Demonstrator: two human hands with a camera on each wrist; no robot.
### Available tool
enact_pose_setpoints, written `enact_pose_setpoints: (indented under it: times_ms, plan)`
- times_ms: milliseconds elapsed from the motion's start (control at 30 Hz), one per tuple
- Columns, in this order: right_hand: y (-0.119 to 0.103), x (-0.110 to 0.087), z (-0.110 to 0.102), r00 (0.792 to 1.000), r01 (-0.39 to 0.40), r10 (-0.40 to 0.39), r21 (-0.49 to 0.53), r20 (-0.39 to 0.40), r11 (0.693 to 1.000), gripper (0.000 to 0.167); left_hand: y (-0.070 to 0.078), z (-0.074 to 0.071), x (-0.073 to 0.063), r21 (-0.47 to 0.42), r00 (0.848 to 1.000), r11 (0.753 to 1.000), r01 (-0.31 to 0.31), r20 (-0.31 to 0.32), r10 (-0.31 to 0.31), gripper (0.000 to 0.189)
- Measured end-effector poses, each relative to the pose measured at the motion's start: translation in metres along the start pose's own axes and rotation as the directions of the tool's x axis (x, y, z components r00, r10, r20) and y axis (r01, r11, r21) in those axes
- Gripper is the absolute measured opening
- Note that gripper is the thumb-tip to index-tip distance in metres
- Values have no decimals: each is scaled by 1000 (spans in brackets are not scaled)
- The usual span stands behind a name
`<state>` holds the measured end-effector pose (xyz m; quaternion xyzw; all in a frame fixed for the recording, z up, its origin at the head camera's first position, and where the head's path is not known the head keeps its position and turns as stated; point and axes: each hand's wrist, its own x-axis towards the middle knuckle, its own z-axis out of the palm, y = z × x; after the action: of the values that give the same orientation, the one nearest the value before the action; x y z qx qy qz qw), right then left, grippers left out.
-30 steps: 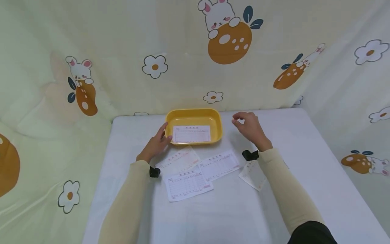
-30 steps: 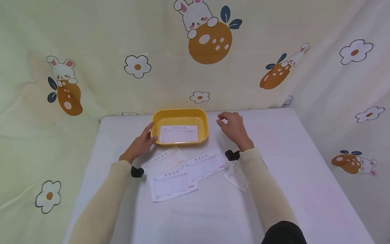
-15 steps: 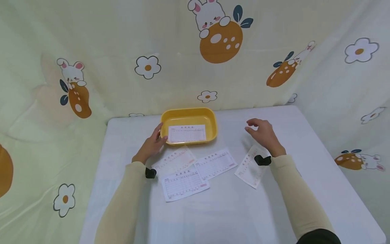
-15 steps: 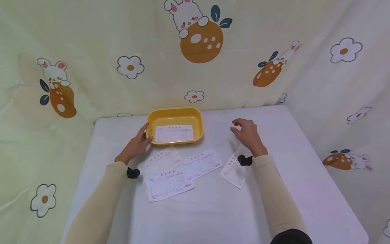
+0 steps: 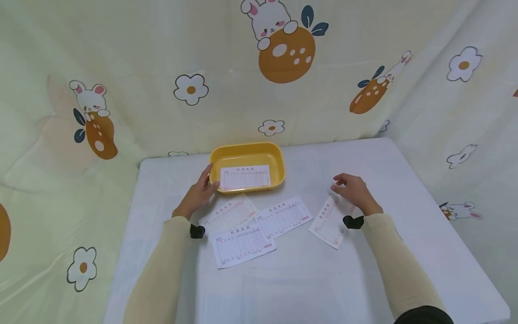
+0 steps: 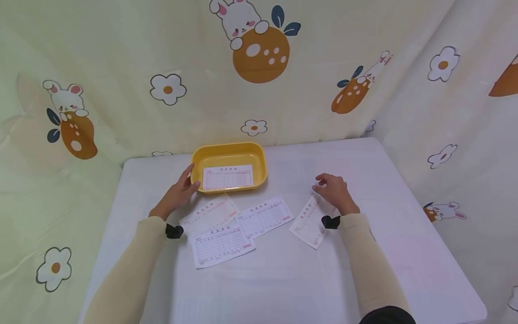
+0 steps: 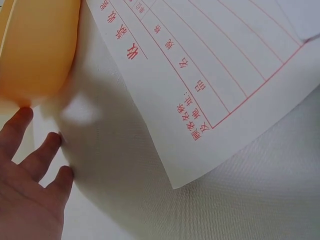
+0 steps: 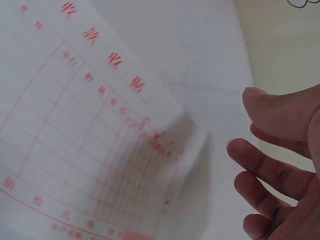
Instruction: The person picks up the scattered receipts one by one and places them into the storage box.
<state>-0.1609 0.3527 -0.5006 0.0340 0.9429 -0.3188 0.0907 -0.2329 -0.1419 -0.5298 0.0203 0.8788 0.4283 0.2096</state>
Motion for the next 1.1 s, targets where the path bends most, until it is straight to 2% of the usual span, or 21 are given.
enact_pose_setpoints:
  times_ms: [133,300,467,1100]
  plan:
    - [8,2,5,998,-47,48,-33,29,998,46,-1,1,0,1,1000,1000,3,-5,-3,80]
    - [16,5,9,997,-68,72,-94,40,993,45,-2,2,0,3,1000,1000,-3,-10,3,81]
    - [24,7,13,992,-103,110,-101,64,990,46,-3,1,1,4,1000,1000,-1,-10,1,80]
    - [29,7,17,995,-87,94,-137,44,987,26,-1,1,-3,24,1000,1000,-1,-6,1,80]
